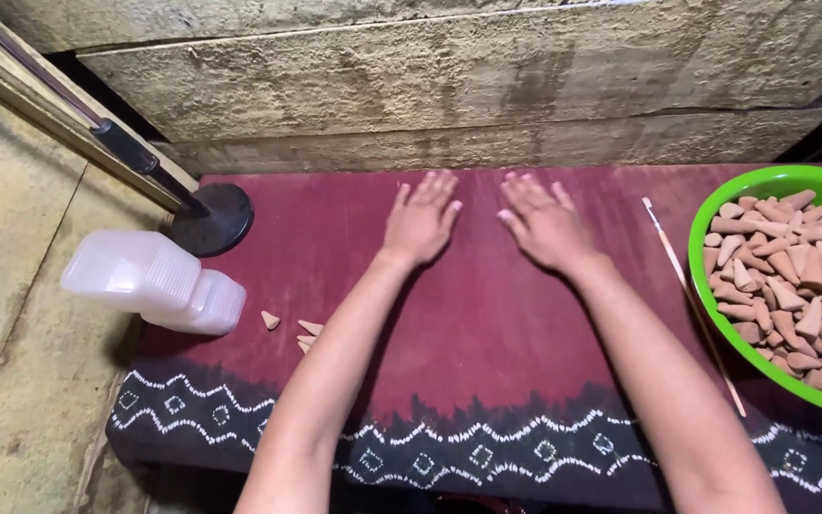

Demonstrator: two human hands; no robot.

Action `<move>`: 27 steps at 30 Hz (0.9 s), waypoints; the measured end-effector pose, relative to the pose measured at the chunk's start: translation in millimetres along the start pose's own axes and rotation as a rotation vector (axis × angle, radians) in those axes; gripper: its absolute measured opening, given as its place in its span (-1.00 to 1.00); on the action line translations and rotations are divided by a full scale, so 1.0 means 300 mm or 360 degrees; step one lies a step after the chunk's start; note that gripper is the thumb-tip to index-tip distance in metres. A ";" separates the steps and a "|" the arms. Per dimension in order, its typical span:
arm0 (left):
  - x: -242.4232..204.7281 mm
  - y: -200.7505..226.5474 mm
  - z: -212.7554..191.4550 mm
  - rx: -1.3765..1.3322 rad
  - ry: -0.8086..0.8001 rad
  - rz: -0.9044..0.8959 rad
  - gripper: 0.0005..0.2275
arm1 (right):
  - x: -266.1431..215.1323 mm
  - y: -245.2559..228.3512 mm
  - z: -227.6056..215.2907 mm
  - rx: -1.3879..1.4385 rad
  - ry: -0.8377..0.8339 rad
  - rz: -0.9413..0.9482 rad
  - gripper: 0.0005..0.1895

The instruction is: A person is seen arranging incense cones on a table. They pick the cones from a green bowl and place them in organized groups on a red surface, occasionally using a wooden stick to brush or mark the area.

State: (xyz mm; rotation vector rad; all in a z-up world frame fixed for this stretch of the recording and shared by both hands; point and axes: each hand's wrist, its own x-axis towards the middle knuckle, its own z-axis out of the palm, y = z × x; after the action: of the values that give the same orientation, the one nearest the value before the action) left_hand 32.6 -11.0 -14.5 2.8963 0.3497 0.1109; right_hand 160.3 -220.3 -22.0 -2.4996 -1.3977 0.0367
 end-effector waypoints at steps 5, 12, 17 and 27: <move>-0.098 -0.143 -0.078 0.0115 0.0003 -0.0294 -0.49 | -0.048 0.228 0.011 -0.0007 0.0126 0.0162 -0.41; -0.147 -0.163 -0.083 0.0230 0.0192 -0.0450 -0.48 | -0.045 0.202 0.145 -0.0395 0.0476 0.0163 -0.44; -0.238 0.108 -0.053 0.0096 -0.0026 0.0020 -0.48 | -0.184 -0.175 0.012 -0.0161 0.0085 -0.0126 -0.39; -0.315 -0.100 -0.049 0.0340 0.0030 -0.0486 -0.44 | -0.320 0.114 -0.010 -0.0421 0.0172 0.0420 -0.32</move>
State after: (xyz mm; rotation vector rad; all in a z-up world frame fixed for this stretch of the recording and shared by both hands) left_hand -67.2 -2.6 -11.5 3.0060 0.8487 0.0526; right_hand 138.1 -318.4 -38.5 -2.8392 -1.0843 -0.2417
